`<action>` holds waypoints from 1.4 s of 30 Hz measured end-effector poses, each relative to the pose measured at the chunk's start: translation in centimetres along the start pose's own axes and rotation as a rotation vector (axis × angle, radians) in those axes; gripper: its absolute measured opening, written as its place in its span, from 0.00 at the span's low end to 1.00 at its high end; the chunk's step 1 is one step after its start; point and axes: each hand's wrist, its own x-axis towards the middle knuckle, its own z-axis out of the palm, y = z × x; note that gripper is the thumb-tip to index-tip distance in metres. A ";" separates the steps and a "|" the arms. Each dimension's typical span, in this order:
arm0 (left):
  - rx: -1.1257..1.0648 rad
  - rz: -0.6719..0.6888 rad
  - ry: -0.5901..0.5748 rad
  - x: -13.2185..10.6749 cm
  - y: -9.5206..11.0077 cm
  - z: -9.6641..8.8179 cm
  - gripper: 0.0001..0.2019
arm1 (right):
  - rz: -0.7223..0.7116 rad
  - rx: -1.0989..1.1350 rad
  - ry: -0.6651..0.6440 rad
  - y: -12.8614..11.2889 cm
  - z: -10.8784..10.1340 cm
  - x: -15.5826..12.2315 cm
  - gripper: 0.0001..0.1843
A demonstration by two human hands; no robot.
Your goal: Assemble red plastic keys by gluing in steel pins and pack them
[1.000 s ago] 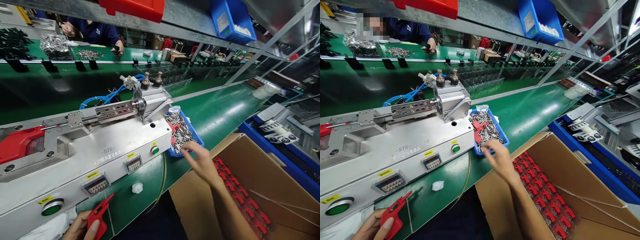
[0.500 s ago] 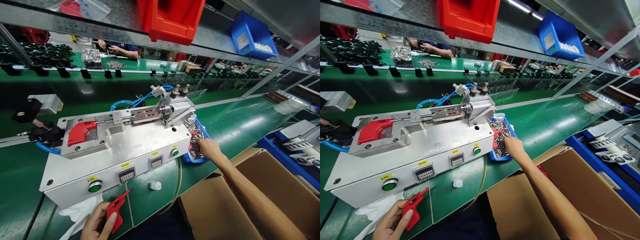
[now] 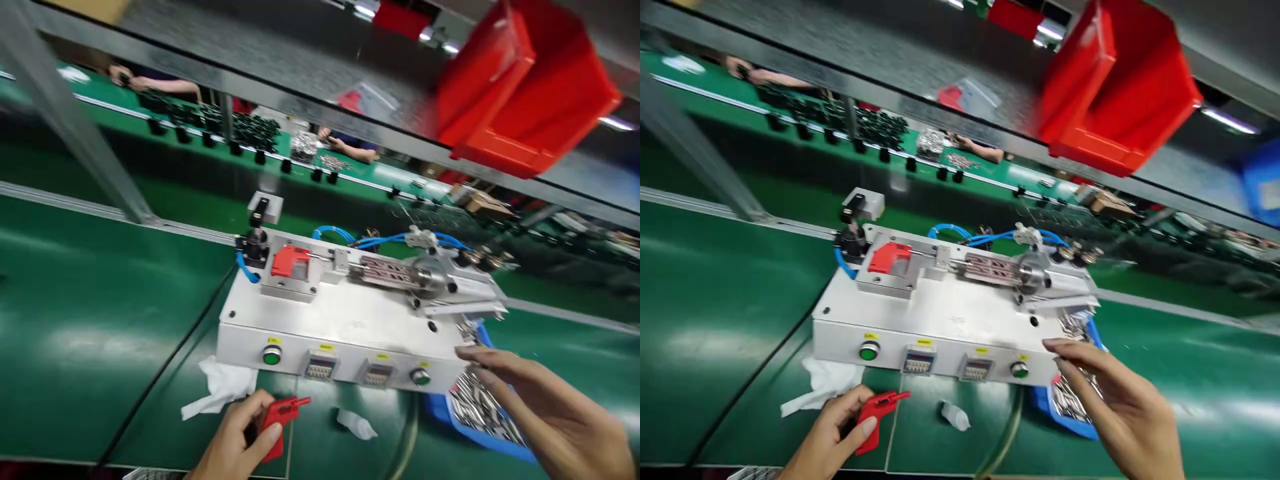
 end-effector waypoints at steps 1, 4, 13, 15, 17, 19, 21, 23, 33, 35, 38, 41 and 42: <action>0.004 0.013 -0.013 0.3 0.0 0.0 0.26 | -0.071 0.064 0.005 -1.1 1.6 1.4 0.11; 0.003 0.032 0.018 1.0 -0.1 0.0 0.28 | -0.280 0.230 -0.034 -4.7 6.9 6.9 0.07; 0.043 0.082 0.071 1.5 -1.1 0.1 0.29 | -0.480 0.127 -0.097 -8.0 14.8 16.2 0.09; 0.042 0.087 0.081 1.4 -1.1 0.1 0.29 | -0.510 0.046 -0.069 -7.5 15.0 15.2 0.13; 0.036 0.090 0.068 1.3 -1.1 0.2 0.28 | -0.540 -0.022 -0.049 -7.2 14.8 14.3 0.16; 0.026 0.095 0.037 1.2 -1.1 0.4 0.28 | -0.552 -0.040 -0.059 -7.3 14.4 13.9 0.17; 0.030 0.103 0.026 1.2 -1.2 0.5 0.27 | -0.551 -0.020 -0.085 -7.9 14.3 14.1 0.17; 0.049 0.107 0.038 1.3 -1.3 0.5 0.25 | -0.560 0.002 -0.130 -8.9 14.5 14.9 0.16; 0.031 0.034 -0.035 1.6 -1.6 -0.2 0.27 | -0.566 0.076 -0.273 -12.0 15.2 18.0 0.08; 0.043 0.004 -0.032 1.8 -2.2 -0.2 0.27 | -0.511 0.188 -0.133 -11.4 13.8 16.9 0.09; -0.005 0.017 -0.060 2.0 -3.1 -0.2 0.28 | -0.459 0.251 -0.022 -9.4 11.2 13.7 0.08; -0.107 0.034 -0.067 1.9 -2.3 -0.8 0.29 | -0.421 0.194 -0.048 -5.9 9.2 9.2 0.08; -0.119 0.051 -0.050 1.8 -1.3 -1.1 0.28 | -0.405 0.164 -0.046 -4.6 8.9 7.7 0.08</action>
